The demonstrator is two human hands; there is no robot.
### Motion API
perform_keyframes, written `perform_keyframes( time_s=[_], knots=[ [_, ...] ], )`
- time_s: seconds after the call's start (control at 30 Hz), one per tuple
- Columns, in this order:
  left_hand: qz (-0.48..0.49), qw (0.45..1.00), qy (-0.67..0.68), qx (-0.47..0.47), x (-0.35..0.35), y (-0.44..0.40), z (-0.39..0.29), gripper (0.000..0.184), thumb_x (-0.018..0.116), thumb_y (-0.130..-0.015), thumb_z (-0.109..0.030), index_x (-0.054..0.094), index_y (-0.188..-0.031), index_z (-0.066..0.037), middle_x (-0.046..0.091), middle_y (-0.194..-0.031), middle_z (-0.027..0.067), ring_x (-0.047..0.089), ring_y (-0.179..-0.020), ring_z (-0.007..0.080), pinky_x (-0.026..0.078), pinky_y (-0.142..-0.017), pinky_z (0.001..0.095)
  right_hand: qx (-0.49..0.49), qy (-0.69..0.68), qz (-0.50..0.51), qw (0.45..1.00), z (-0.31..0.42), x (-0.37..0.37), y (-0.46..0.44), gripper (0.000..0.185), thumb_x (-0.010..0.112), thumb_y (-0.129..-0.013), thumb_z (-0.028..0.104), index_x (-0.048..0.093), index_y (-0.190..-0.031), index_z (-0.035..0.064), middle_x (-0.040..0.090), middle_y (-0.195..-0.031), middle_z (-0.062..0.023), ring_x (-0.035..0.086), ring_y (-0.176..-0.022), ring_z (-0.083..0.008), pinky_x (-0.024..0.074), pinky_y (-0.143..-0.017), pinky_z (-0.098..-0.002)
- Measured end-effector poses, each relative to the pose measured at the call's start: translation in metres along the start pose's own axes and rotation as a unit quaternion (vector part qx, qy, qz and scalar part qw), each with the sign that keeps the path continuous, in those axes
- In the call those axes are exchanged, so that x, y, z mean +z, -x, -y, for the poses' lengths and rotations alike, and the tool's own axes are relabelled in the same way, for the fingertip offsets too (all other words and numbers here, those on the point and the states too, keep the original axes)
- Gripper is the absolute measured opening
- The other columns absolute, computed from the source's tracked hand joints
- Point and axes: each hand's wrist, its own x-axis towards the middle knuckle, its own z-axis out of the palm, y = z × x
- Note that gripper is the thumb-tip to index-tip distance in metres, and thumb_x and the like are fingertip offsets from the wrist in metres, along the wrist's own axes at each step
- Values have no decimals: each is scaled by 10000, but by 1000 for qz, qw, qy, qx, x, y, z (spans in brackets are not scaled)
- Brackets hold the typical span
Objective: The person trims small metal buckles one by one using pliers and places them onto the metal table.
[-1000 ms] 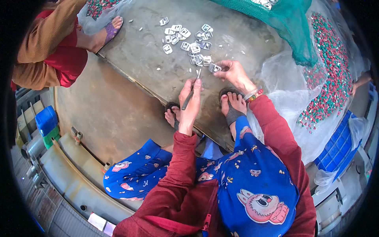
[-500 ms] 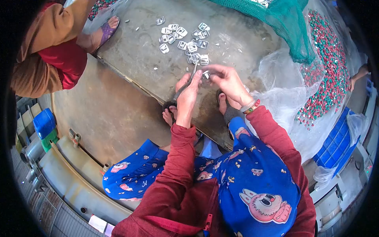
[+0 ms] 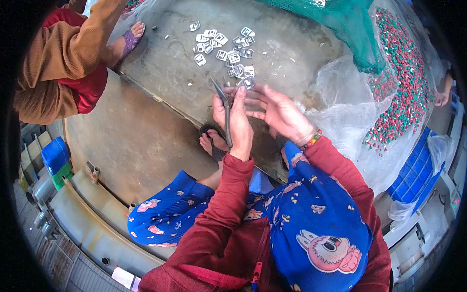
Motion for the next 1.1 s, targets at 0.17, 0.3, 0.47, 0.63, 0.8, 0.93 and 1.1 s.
perform_keyframes(
  time_s=[0.17,0.3,0.47,0.63,0.8,0.93,1.1],
  knots=[
    [87,993,-78,-3,-2,7,27,155,695,-828,-83,586,-931,-41,587,-805,-5,525,-727,64,442,-625,208,-80,69,-38,994,8,-9,-7,303,497,-956,199,497,-1189,5,601,-1135,-137,591,-1041,-249,466,-912,-403],
    [114,976,-181,43,-10,10,20,224,598,-917,-222,588,-995,-12,609,-820,6,498,-742,52,415,-661,215,-108,150,-83,979,19,-16,-5,233,478,-961,161,531,-1114,-7,627,-1066,-147,647,-919,-239,515,-808,-327],
    [173,868,-422,195,-14,6,14,270,467,-949,-236,545,-1103,-29,600,-942,237,616,-804,400,490,-666,444,-128,304,-123,936,22,-21,-6,252,470,-960,127,532,-1162,-9,631,-979,-95,648,-832,-164,514,-717,-261],
    [192,792,-548,187,-8,8,1,222,461,-947,-246,537,-987,-41,567,-805,224,615,-690,425,470,-564,509,-162,393,-85,901,21,-19,-5,278,487,-923,54,531,-1186,-27,637,-964,-83,626,-821,-128,507,-702,-252],
    [201,747,-608,175,-7,8,-5,211,479,-932,-235,532,-950,-32,572,-790,239,617,-670,426,478,-562,514,-142,493,-126,849,21,-9,0,291,497,-900,29,531,-1182,-35,638,-988,-93,615,-837,-134,505,-723,-264],
    [197,748,-612,164,-7,8,-10,216,498,-923,-233,561,-932,-26,597,-802,252,601,-713,447,460,-595,517,-134,533,-121,827,21,-2,3,274,487,-915,43,540,-1175,-27,638,-974,-88,609,-818,-122,502,-701,-265],
    [226,755,-589,180,-13,3,-8,207,516,-914,-226,568,-908,-26,604,-773,230,598,-712,433,461,-607,502,-115,327,-119,931,16,-21,-1,249,479,-938,69,545,-1158,-27,622,-905,-61,559,-651,-91,469,-592,-233]
  ],
)
